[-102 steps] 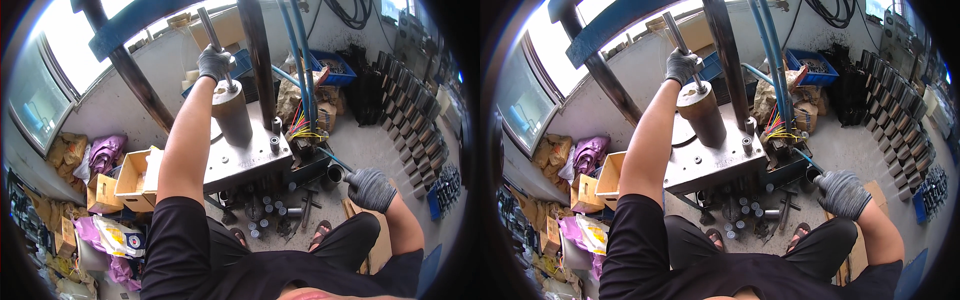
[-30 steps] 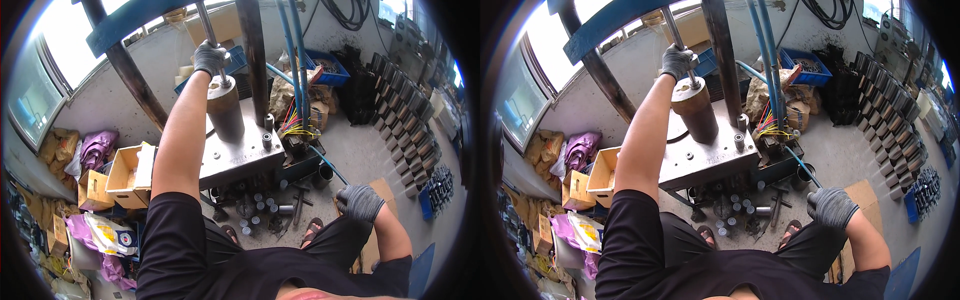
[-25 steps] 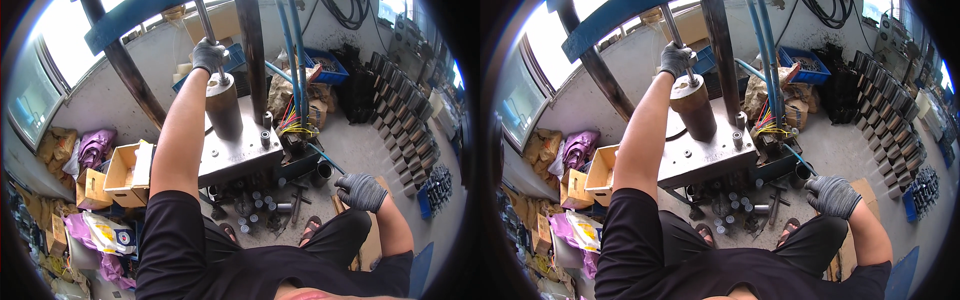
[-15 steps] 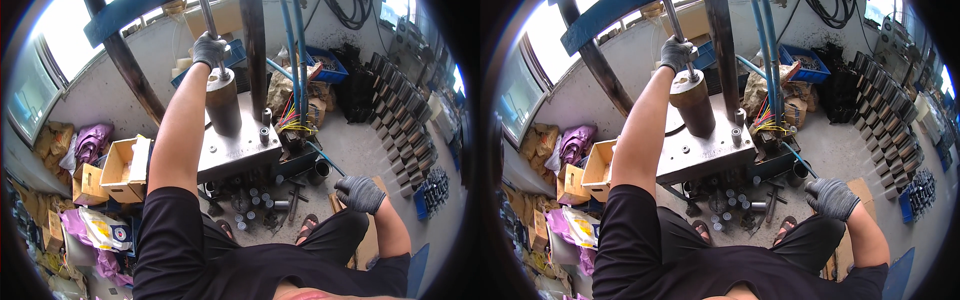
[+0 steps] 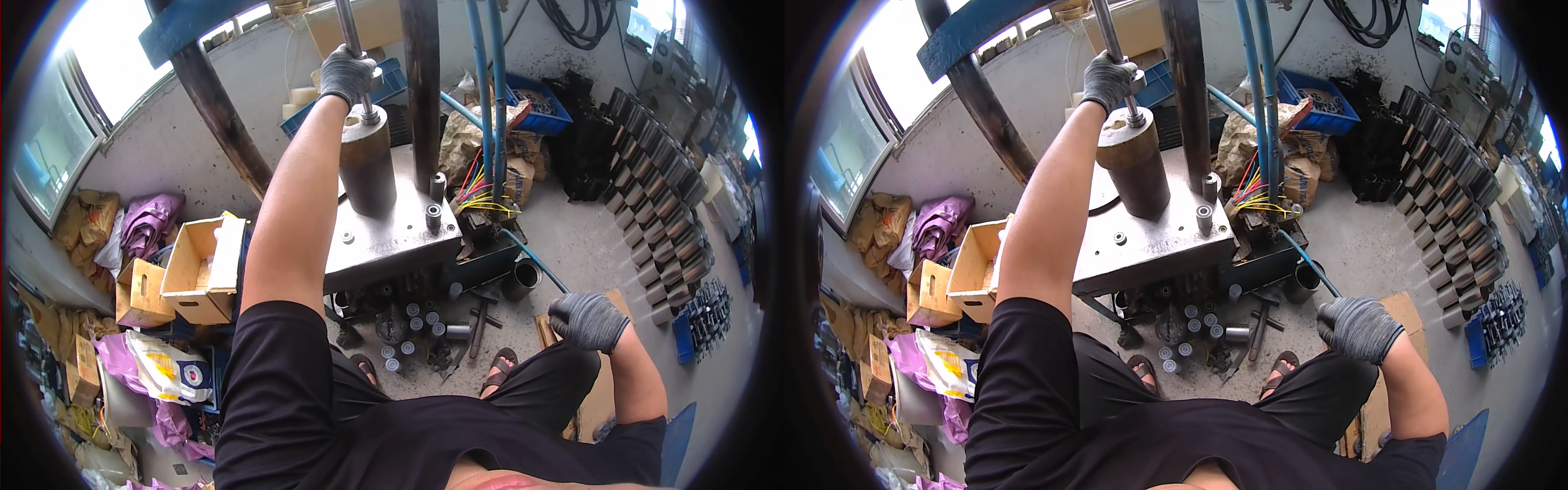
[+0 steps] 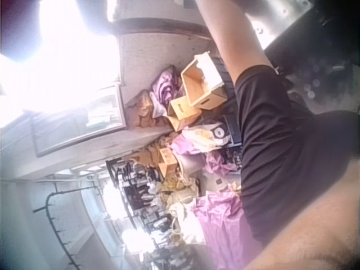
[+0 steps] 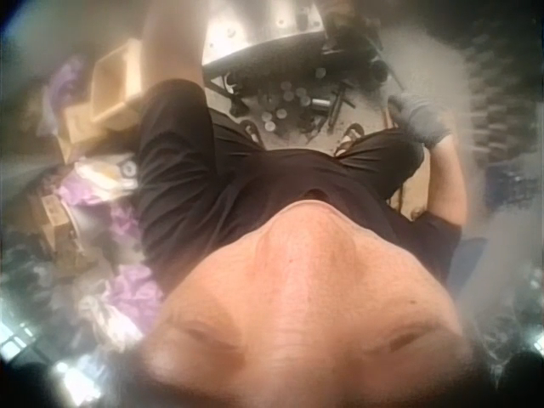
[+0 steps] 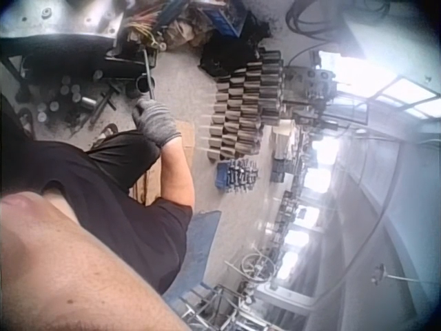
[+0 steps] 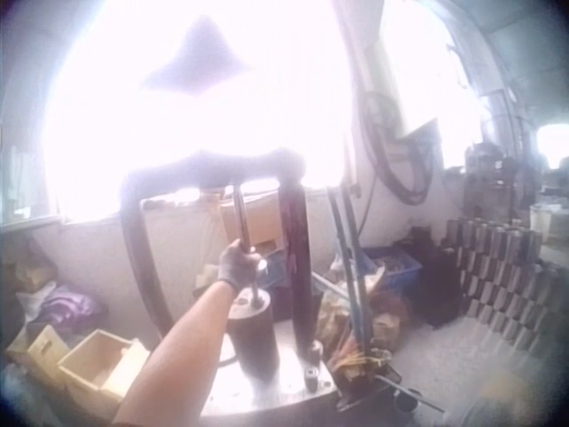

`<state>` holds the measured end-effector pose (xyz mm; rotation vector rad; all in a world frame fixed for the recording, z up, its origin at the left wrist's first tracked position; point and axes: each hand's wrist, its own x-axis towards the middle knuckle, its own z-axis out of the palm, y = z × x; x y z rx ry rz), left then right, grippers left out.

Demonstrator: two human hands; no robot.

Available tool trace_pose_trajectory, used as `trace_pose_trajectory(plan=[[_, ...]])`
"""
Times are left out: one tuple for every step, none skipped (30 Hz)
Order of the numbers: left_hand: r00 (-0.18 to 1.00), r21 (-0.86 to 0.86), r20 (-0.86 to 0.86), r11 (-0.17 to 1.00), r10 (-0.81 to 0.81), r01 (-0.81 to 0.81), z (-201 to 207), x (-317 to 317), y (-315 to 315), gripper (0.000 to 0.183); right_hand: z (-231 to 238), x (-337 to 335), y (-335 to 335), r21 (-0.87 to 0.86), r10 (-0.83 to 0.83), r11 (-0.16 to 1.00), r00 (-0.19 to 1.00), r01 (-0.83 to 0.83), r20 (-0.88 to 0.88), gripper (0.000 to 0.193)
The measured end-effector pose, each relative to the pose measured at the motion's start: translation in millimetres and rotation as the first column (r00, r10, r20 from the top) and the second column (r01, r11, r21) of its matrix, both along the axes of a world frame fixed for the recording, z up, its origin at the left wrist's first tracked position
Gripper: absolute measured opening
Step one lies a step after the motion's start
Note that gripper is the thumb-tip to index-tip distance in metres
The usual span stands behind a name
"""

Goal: The person assembles metal components by fitting circular parts onto metal shafts, pressing them together using a press machine operated with a lever, and placing the assembled shafts into a container.

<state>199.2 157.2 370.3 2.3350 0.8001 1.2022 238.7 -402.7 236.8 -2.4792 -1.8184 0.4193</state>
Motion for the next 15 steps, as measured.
trace_pose_trajectory(plan=[[1.000,-0.025,0.009,1.000,-0.006,0.007,-0.5,0.0,-1.7,0.031,1.4,-1.4,1.4,-0.001,0.000,1.000,1.000,0.000,0.000,0.023],[1.000,-0.050,0.017,0.999,-0.009,0.010,-1.1,-1.6,-1.8,0.031,5.0,-4.6,4.0,0.077,-0.041,0.996,0.999,0.040,0.011,0.023],[1.000,-0.051,0.016,0.999,-0.006,0.006,-0.9,-3.4,-1.5,0.031,8.4,-6.9,5.9,0.155,-0.083,0.985,0.996,0.079,0.019,0.023],[1.000,-0.060,0.019,0.998,-0.011,0.013,-0.3,-5.0,-0.9,0.031,11.2,-6.9,7.4,0.111,-0.043,0.993,0.999,0.039,0.032,0.023],[0.999,-0.069,0.023,0.997,-0.023,0.024,0.6,-3.6,-1.1,0.031,9.7,-4.7,6.4,0.110,-0.045,0.993,0.998,0.041,0.032,0.023],[0.999,-0.070,0.023,0.997,-0.025,0.026,1.0,-2.2,-1.4,0.031,6.1,-1.1,5.0,-0.026,-0.004,1.000,0.999,0.005,0.032,0.022],[1.000,-0.063,0.016,0.998,-0.020,0.021,1.5,-0.9,-1.8,0.031,4.5,1.1,3.9,-0.162,0.036,0.986,0.999,-0.031,0.026,0.022],[1.000,-0.057,0.010,0.998,-0.014,0.014,0.9,-0.3,-1.2,0.031,4.6,1.2,4.2,-0.128,0.012,0.992,1.000,-0.012,-0.003,0.022],[1.000,-0.059,0.010,0.998,-0.015,0.015,0.0,0.5,-0.8,0.031,5.1,1.0,4.3,-0.130,0.011,0.991,1.000,-0.011,-0.002,0.022],[1.000,-0.062,0.020,0.998,-0.015,0.016,-1.2,1.5,-0.6,0.031,6.4,0.4,4.4,-0.028,-0.027,0.999,1.000,0.027,-0.007,0.022],[0.999,-0.065,0.029,0.998,-0.013,0.015,-3.4,2.2,1.5,0.031,8.3,-0.7,4.8,0.075,-0.063,0.995,0.998,0.064,-0.016,0.022],[0.999,-0.067,0.029,0.998,-0.012,0.014,-4.3,2.8,4.3,0.031,15.6,-3.7,7.3,0.099,-0.062,0.993,0.998,0.061,0.005,0.021],[1.000,-0.054,0.025,0.998,-0.019,0.020,-4.0,3.4,7.7,0.031,17.8,-4.4,9.6,0.098,-0.061,0.993,0.998,0.060,0.005,0.021],[0.999,-0.041,0.019,0.999,-0.026,0.027,-3.9,3.8,9.0,0.031,18.8,-4.6,11.5,0.178,-0.084,0.981,0.996,0.076,0.034,0.020],[1.000,-0.041,0.017,0.999,-0.025,0.025,-4.4,3.8,10.0,0.031,19.7,-3.3,13.7,0.258,-0.108,0.962,0.992,0.089,0.060,0.019]])
